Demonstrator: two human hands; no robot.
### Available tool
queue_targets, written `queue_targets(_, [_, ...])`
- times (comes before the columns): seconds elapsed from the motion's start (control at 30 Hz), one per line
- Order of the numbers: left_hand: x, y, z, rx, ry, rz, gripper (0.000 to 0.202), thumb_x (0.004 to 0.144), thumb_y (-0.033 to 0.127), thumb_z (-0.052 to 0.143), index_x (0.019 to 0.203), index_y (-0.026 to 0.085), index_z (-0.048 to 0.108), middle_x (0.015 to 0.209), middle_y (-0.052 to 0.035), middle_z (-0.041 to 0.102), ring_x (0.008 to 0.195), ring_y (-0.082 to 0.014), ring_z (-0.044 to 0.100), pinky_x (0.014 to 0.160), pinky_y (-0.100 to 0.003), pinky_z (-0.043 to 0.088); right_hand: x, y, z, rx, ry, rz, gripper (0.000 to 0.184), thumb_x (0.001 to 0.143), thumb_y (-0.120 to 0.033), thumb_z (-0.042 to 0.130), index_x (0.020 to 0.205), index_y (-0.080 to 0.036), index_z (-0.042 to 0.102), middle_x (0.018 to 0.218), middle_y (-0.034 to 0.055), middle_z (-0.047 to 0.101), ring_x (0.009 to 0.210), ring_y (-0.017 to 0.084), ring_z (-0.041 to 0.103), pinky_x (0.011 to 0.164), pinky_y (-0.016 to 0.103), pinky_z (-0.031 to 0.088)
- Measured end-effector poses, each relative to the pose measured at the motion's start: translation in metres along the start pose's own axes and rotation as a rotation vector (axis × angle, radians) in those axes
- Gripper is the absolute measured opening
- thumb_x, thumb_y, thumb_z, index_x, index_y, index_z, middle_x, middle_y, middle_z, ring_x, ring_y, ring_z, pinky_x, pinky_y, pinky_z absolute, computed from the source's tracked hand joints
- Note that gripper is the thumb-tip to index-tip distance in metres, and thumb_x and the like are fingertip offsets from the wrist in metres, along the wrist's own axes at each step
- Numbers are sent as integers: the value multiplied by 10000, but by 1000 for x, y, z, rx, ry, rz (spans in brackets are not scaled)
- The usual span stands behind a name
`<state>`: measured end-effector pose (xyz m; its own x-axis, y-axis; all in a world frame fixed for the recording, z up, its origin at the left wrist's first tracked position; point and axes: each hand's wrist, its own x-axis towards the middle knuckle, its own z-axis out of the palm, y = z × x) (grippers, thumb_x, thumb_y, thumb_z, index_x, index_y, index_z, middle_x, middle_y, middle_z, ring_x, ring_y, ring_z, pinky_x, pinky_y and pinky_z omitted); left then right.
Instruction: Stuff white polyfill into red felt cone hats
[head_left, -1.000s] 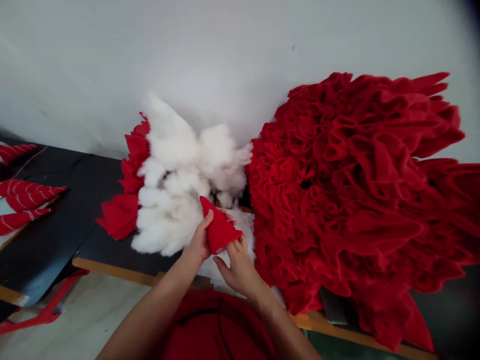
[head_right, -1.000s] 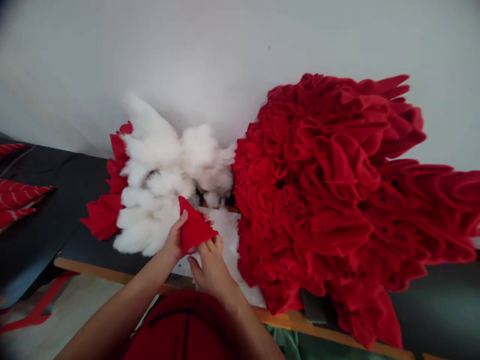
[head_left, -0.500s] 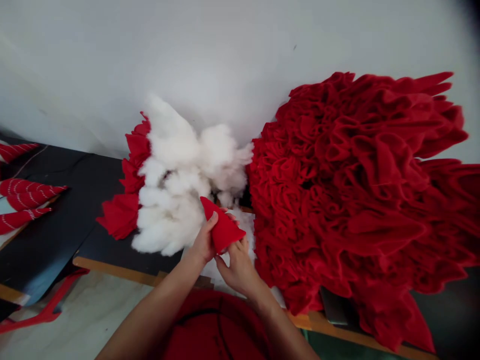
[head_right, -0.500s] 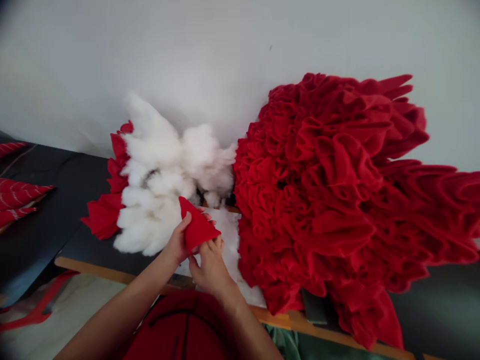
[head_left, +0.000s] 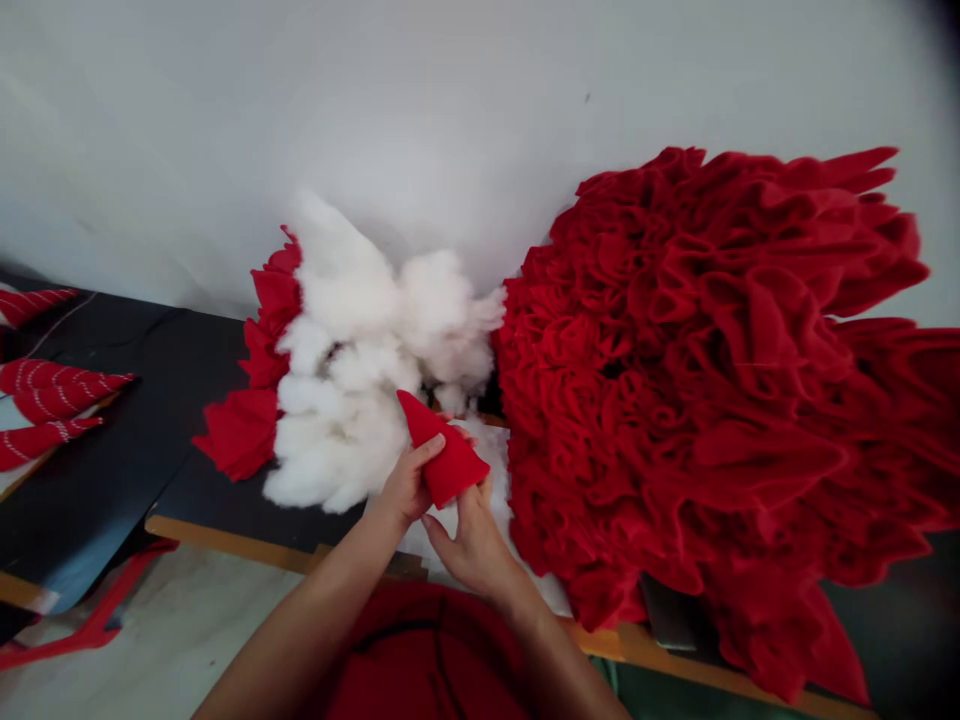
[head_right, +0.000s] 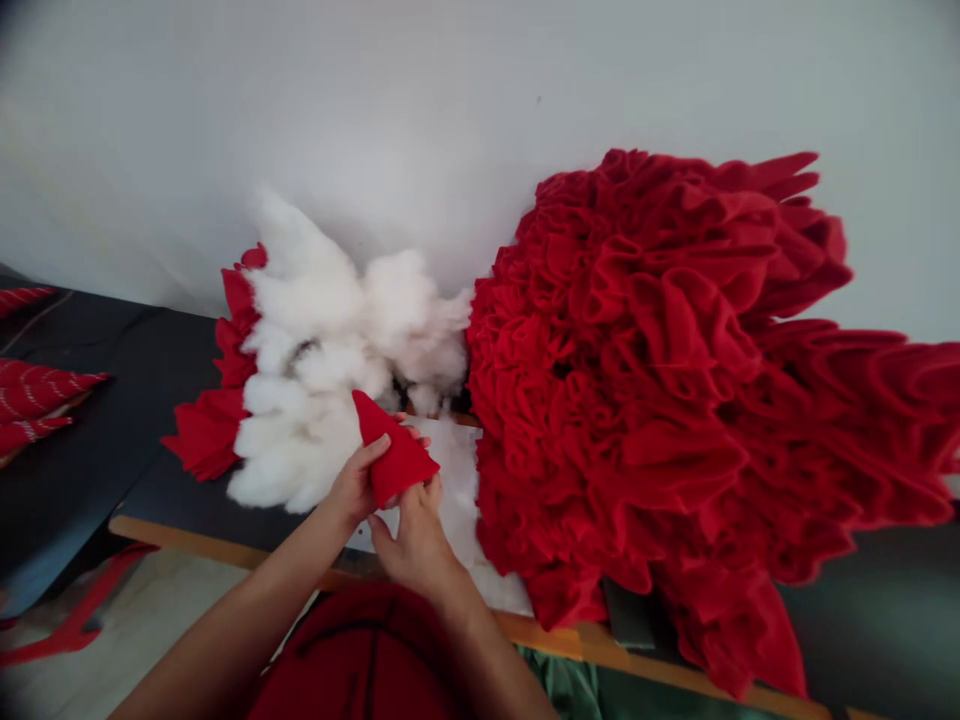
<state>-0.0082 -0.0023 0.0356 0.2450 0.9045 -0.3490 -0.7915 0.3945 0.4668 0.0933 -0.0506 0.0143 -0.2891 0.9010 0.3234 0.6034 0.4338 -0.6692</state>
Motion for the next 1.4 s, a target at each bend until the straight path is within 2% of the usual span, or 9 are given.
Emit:
queue_targets(0.2, [2, 3, -7, -47, 24, 8, 422, 663, 235, 692, 1058, 185, 552, 997, -69, 683, 984, -282, 636, 910, -441, 470, 1, 0, -1, -127, 112, -112, 599, 779, -99, 462, 1350, -151, 291, 1249, 172, 504, 1236, 319, 401, 962, 575, 366])
queue_targets(0.33, [4, 2, -11, -104, 29, -1, 399, 688, 292, 689, 1047, 183, 553, 947, -55, 686, 978, -270, 639, 924, -430, 464, -1, -5, -4, -111, 222, -105, 502, 811, -104, 480, 1297, -186, 381, 1237, 161, 482, 1184, 296, 430, 930, 512, 426])
queue_targets(0.47, [2, 3, -16, -68, -44, -13, 481, 683, 362, 704, 1097, 180, 540, 1015, -87, 674, 1012, -289, 623, 912, -440, 466, 0, -8, -10, 36, 189, -67, 369, 848, -119, 470, 1203, -218, 485, 1098, 112, 561, 1035, 236, 529, 861, 406, 489])
queue_targets(0.63, [-6, 9, -20, 91, -189, -13, 746, 567, 142, 777, 1240, 233, 468, 1123, -93, 643, 1066, -273, 594, 902, -381, 466, -2, -3, -16, 236, 289, 81, 248, 874, -139, 453, 1078, -225, 564, 1040, 82, 590, 991, 198, 564, 841, 343, 497])
queue_targets(0.77, [-3, 9, -22, 103, -57, 55, 778, 530, 202, 815, 1228, 204, 473, 1026, -87, 672, 956, -241, 631, 831, -333, 489, -8, 0, -12, 306, 415, 186, 186, 864, -154, 492, 1013, -221, 581, 977, 68, 585, 904, 172, 579, 766, 303, 512])
queue_targets(0.93, [1, -3, -21, 110, 59, 71, 752, 487, 281, 845, 1157, 182, 519, 867, -34, 675, 724, -147, 623, 657, -238, 492, -4, 0, -3, 437, 291, 214, 196, 855, -146, 497, 1022, -214, 574, 915, 49, 600, 809, 147, 592, 694, 266, 528])
queue_targets(1.03, [1, -7, -19, 118, 81, 61, 650, 508, 306, 831, 1082, 173, 558, 813, -25, 668, 652, -133, 607, 586, -228, 478, 0, 3, -3, 389, 342, 211, 193, 841, -123, 502, 994, -210, 578, 868, 41, 598, 764, 143, 594, 653, 253, 532])
queue_targets(1.23, [-1, 1, -24, 78, 62, 8, 465, 616, 235, 722, 1055, 141, 603, 893, -75, 694, 791, -208, 651, 708, -305, 508, -3, 0, -7, 175, 288, -41, 292, 834, -99, 506, 1082, -239, 570, 984, 74, 586, 920, 186, 587, 787, 329, 532])
queue_targets(1.4, [0, 6, -39, -32, 68, 33, 548, 621, 168, 677, 1159, 138, 576, 909, -71, 706, 787, -215, 660, 758, -333, 513, -7, 0, -12, 165, 334, -37, 319, 848, -66, 471, 1096, -243, 564, 947, 64, 574, 882, 164, 584, 756, 300, 523])
